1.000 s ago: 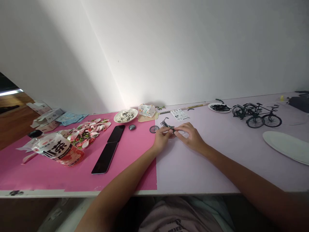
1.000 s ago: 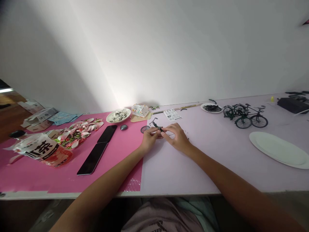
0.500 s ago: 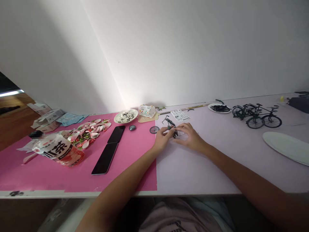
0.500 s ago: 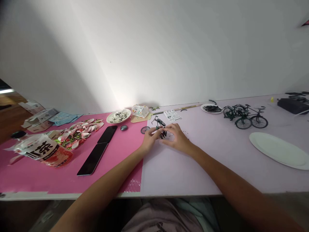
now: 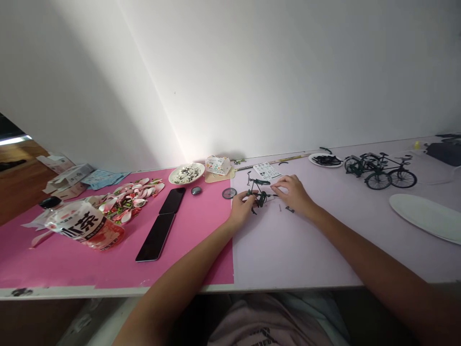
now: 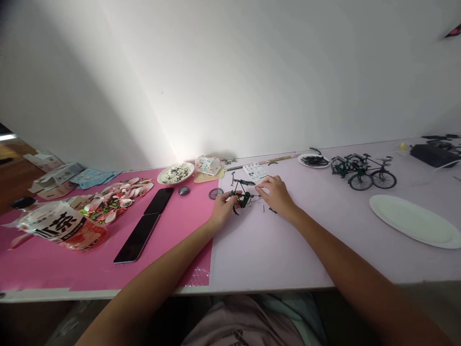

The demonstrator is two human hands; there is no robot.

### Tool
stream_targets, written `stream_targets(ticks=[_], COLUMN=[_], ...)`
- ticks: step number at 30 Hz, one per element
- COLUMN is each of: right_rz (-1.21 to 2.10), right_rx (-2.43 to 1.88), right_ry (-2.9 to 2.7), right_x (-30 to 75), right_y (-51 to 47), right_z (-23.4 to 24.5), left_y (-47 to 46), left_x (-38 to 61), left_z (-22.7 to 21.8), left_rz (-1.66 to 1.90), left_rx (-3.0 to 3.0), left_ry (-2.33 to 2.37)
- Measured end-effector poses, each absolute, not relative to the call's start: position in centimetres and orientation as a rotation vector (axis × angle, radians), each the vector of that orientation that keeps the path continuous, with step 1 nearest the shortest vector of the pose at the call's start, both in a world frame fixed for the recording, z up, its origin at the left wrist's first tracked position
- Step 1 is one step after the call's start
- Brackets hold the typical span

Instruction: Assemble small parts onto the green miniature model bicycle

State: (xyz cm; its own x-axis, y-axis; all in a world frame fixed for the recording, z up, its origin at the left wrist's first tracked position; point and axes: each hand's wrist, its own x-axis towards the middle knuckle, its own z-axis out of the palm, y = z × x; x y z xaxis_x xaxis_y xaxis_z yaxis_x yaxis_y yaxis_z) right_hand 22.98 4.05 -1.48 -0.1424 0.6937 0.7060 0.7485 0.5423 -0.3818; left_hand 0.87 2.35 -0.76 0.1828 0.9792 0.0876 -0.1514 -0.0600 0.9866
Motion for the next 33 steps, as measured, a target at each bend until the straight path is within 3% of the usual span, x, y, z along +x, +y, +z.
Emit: stream_targets(ticks=[8, 15, 22, 33], right_rz=[-0.123, -0.071, -0.032, 0.11], right_rx=[-1.336, -1.414, -1.111, -0.954], right_ry=[-1.997, -1.835, -1.541, -1.721], right_x=[25.2, 24.2, 21.7, 18.9], right_y=[5.8, 4.9, 1.9, -0.1], right_z=[-4.1, -2.7, 0.5, 0.8], left_y=[2.2, 2.1, 2.4, 2.4], left_x=[1.1, 1.0, 1.0, 1.2], left_z=[-0.9, -1.2, -1.7, -2.2], left_rz=[1.228, 1.256, 1.288, 1.308], left_rx=[1.277, 1.34, 1.336, 1.473], left_ry=[0.981, 1.026, 1.042, 1.028])
